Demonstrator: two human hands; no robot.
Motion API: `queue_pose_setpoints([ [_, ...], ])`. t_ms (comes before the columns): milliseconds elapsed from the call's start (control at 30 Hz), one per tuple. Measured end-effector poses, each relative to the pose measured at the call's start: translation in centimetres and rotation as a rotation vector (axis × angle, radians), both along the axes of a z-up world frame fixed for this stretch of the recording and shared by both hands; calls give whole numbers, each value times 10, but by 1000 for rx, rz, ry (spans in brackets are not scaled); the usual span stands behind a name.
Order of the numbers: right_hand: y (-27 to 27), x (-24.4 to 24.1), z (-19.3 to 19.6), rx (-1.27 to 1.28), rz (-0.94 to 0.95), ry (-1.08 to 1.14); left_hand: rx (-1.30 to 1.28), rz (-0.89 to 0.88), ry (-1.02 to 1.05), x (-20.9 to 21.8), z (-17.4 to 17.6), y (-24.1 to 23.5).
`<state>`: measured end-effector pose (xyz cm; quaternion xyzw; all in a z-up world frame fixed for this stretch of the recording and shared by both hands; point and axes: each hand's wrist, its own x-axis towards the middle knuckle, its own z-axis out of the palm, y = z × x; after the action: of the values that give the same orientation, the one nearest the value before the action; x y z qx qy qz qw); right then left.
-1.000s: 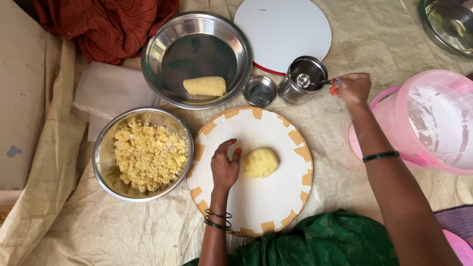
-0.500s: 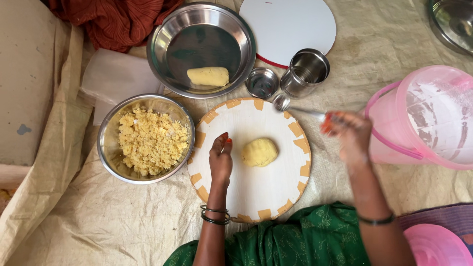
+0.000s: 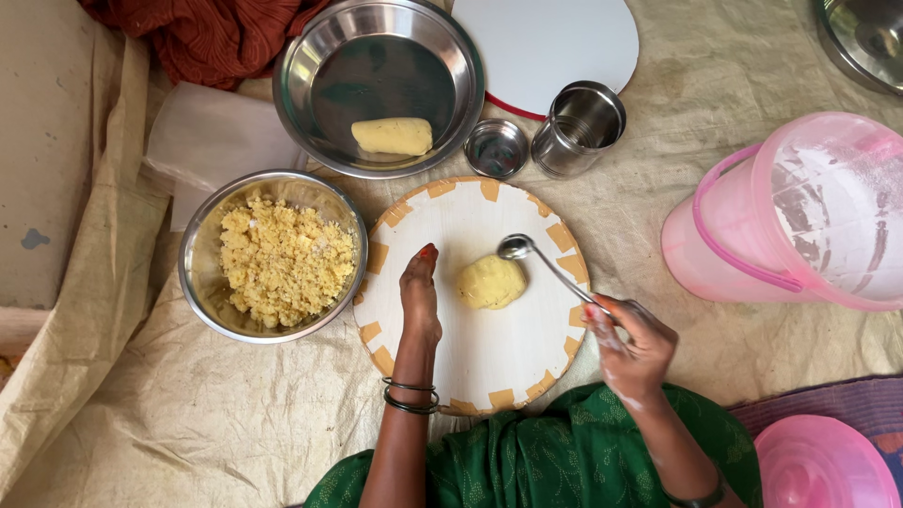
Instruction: The person kneads a yellow dough on a round board, repeatedly pressing and folding it by hand. They occasionally add water from a small metal cup and transfer portions of dough between a metal bowl and the board.
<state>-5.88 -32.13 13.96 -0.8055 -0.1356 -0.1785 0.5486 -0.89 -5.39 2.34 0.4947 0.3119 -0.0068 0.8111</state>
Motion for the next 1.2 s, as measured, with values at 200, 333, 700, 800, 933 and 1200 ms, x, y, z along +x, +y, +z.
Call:
queue_pose_setpoints([
  [200,-23,6,-13,401,-220,585,-1,-14,20,2,17,2],
  [333,-43,46,-21,677,-142,780,-1,-30,14,-1,29,7],
  [700,-35,260,-7,297,-300,236,-3,-27,2,2,31,13],
  [800,-15,290,-25,3,-372,355,-5,-5,5,3,26,14],
  [933,-3,300,-38,-126,-380,501,14,35,40,7,21,17],
  [1200,20,211,-75,-489,-212,39,213,-20,136,6,17,27],
])
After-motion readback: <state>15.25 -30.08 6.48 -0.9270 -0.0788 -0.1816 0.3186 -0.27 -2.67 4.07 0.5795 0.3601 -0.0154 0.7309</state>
